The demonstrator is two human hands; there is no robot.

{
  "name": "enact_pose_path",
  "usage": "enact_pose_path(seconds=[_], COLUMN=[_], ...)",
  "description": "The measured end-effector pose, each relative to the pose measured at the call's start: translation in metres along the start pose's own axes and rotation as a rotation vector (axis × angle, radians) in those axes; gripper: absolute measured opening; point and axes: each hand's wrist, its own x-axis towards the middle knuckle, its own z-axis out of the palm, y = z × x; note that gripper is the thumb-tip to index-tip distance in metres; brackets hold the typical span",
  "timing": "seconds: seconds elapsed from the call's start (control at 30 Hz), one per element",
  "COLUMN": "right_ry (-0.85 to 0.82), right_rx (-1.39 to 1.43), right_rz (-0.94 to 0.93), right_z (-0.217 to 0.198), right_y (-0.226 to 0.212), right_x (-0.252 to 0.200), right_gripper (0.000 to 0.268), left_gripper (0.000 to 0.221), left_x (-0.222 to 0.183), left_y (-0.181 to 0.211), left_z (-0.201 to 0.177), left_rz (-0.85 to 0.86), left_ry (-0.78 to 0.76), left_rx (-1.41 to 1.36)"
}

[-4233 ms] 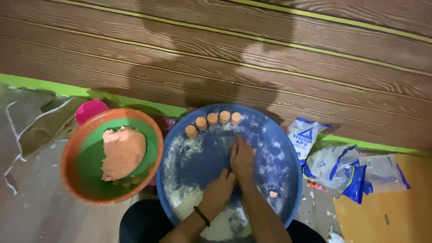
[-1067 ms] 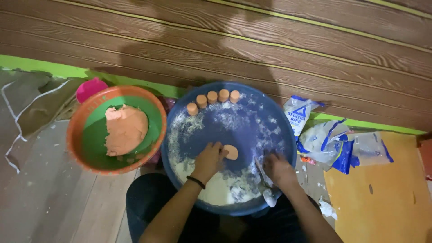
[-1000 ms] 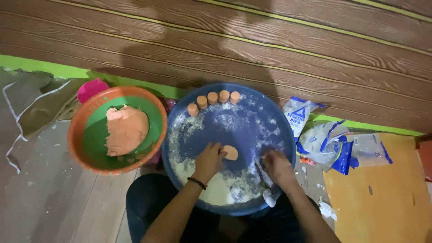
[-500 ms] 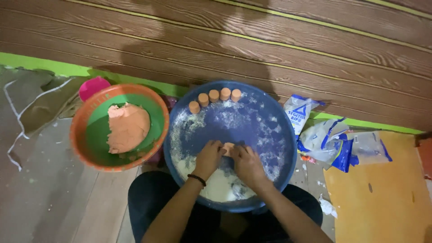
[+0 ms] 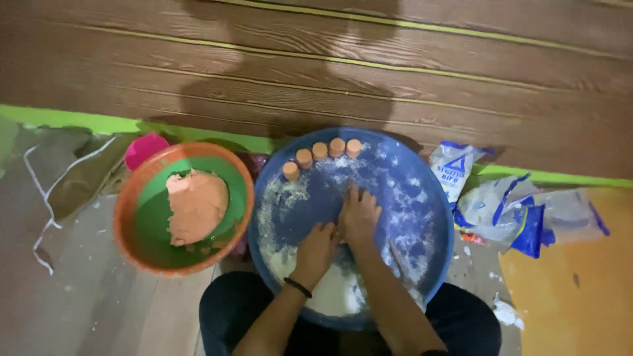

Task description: Shaping small portions of dough into balls by rolling them between the palms and placing them in a tray.

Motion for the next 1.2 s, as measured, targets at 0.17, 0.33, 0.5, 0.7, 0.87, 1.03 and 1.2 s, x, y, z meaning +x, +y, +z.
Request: enact_pose_path(seconds=[0.17,0.33,0.5,0.7,0.87,1.03,1.2], right_ry=[-0.206,0.085,-0.428,-0.395,-0.168,0.386,-0.254], right_rx=[0.105,-0.02,0.989,0.92,0.802,0.202,0.244], right_rz=[0.085,0.053,0.543,0.593,0.426,-0.098,0.101], right_z=[-0.027,-0.002,-0.036,-0.027,-0.044,-0.006,-0.043], right_y=[-0.011,0.0,0.035,0.059,0.049,0.028,0.006], right_x=[0.027,0.026,0.038,-0.007,-0.014,-0.006,0.018], right_gripper=[0.053,0.066,0.062,0.049,0.038,0.026,0.033], left_gripper=[0.024,0.03,0.016,0.058,0.054,0.028,0.032], left_x=[-0.002,-0.004,0.025,0.03,0.069,0.066,0.048], left_y=[0.014,0.017,-0.021,0.064,0.022,0.003,0.0], left_z=[-0.01,-0.009,0.018,-0.011,0.009,0.026,0.023], left_rz=[0.085,0.273,0.4,0.087,-0.02,-0.065,0.066], left_ry=[0.072,-0.009,0.006,-0.257,-0.165,-0.014,0.131], left_rx=[-0.022,0.445,0.782,0.328,0.247,0.218,0.047])
